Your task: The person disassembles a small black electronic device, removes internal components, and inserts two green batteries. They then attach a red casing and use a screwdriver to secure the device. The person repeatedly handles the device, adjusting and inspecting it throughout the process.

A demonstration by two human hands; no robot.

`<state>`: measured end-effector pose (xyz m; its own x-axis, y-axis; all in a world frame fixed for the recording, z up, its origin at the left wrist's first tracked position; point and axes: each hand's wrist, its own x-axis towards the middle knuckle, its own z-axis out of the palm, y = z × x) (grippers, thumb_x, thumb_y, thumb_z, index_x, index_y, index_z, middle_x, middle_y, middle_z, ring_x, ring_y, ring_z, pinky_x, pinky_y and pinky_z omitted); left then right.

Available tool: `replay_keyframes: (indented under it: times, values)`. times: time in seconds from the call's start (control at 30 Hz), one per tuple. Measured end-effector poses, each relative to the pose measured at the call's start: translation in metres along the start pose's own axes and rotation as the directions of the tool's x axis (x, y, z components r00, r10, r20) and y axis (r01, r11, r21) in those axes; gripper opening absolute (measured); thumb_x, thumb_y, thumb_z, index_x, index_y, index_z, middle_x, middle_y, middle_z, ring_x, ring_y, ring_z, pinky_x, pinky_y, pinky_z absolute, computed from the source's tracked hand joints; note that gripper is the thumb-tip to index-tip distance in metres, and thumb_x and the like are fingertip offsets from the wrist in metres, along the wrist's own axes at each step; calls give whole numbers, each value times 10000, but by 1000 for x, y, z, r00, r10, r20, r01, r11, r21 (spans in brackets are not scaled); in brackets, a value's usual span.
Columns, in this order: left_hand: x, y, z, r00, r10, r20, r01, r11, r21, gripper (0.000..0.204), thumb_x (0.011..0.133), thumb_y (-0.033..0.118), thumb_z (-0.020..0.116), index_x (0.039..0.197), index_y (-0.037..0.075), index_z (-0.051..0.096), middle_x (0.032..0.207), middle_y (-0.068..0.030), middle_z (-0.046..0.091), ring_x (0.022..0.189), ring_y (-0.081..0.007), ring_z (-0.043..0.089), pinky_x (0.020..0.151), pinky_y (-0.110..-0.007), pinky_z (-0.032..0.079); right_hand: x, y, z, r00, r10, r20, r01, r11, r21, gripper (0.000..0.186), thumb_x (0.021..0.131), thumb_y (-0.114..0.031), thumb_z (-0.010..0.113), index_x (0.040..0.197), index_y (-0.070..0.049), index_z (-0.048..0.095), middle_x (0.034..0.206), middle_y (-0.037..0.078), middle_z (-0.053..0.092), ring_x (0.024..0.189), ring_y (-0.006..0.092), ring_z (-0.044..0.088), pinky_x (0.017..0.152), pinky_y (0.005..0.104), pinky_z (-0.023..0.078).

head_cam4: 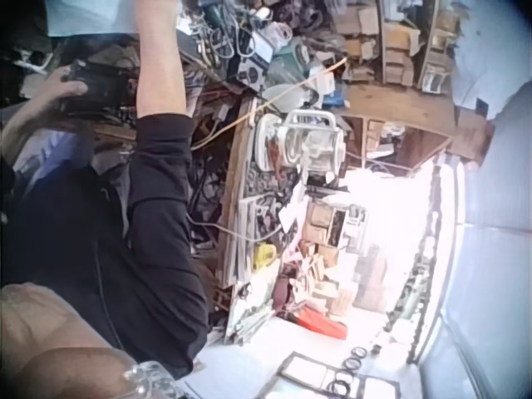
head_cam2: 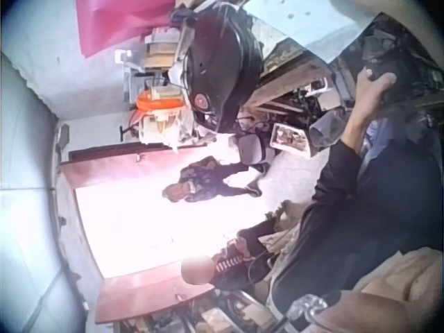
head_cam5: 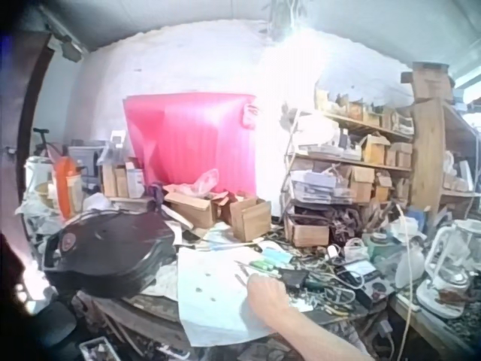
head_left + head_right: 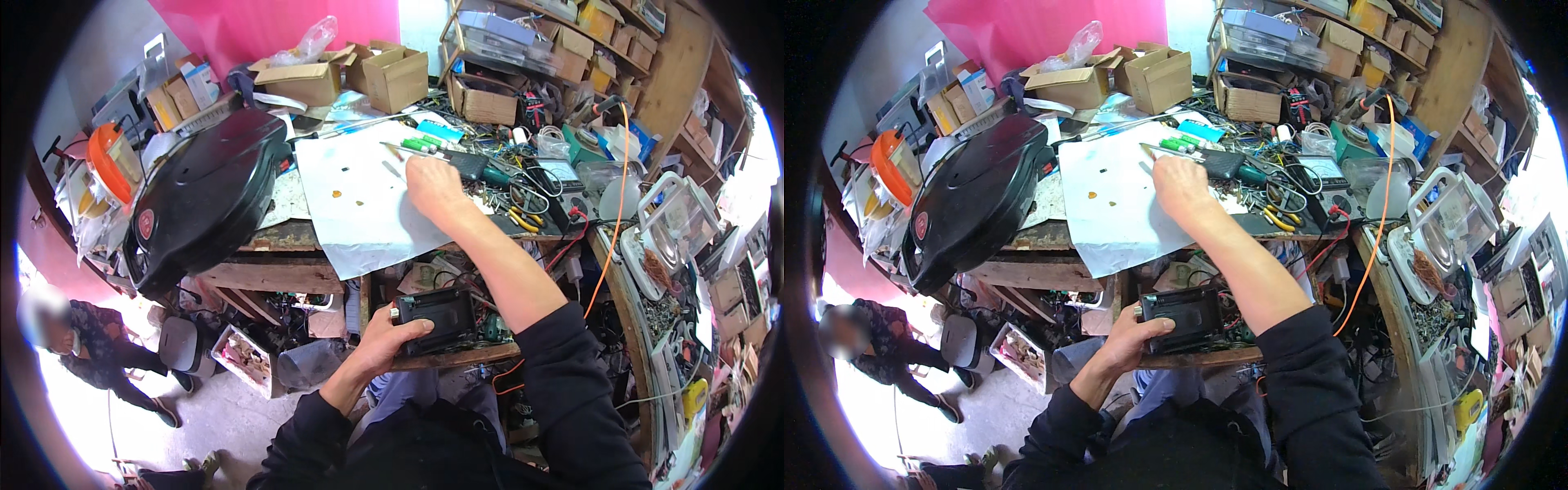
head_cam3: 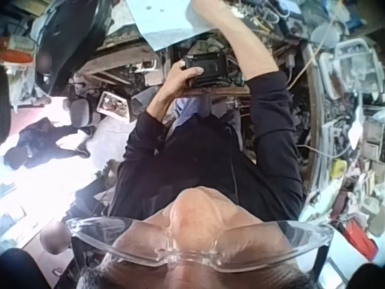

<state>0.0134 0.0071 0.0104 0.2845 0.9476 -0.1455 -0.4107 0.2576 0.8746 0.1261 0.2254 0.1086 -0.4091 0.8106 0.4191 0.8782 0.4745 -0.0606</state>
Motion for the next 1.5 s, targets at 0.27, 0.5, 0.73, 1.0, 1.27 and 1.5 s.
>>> replay_keyframes:
  times: [0.27,0.5,0.73,1.0,1.27,1.5]
  values:
    - [0,2,3,999,-33,28,35,998,-44,447,838,121,774,1230,-47,641,1087,-74,707,952,-136,651,884,-304,538,-42,-12,-112,929,56,-367,172,811,559,157,971,-72,604,1068,-6,499,772,163,692,637,226,686,552,352,531]
    - [-5,1,-2,999,-15,36,17,999,-40,485,829,134,785,1249,-43,619,1117,-86,697,982,-144,648,912,-316,532,-125,-35,-125,973,-63,-220,229,304,925,174,1032,-30,520,1152,-16,396,845,154,668,592,107,617,546,206,494]
    - [-2,-4,-4,999,-7,36,8,999,-40,503,819,170,813,1235,-35,616,1092,-82,700,958,-145,654,897,-311,538,-139,-39,-118,975,-18,-220,218,243,945,221,1024,9,514,1194,-5,374,861,149,660,609,104,620,544,205,509]
    - [-3,-2,-2,999,-15,32,16,999,-34,474,814,154,814,1204,-37,625,1072,-78,701,935,-136,652,874,-310,544,-144,-40,-113,967,-86,-242,257,299,919,243,1021,35,508,1211,6,360,875,153,649,648,103,629,566,200,522]
    - [-4,-3,-1,999,-17,32,18,999,-41,444,823,141,803,1193,-37,636,1063,-75,704,926,-135,656,872,-312,546,-149,-38,-112,965,-109,-238,261,325,909,213,1014,36,515,1183,17,386,873,134,660,697,118,658,617,225,549]
    - [-5,2,3,1000,-8,-15,7,1000,-14,447,836,127,781,1216,-31,606,1114,-75,672,989,-159,659,892,-330,545,-153,-52,-125,951,-196,-238,309,574,759,157,977,6,625,1133,13,614,871,88,736,702,134,716,626,261,565]
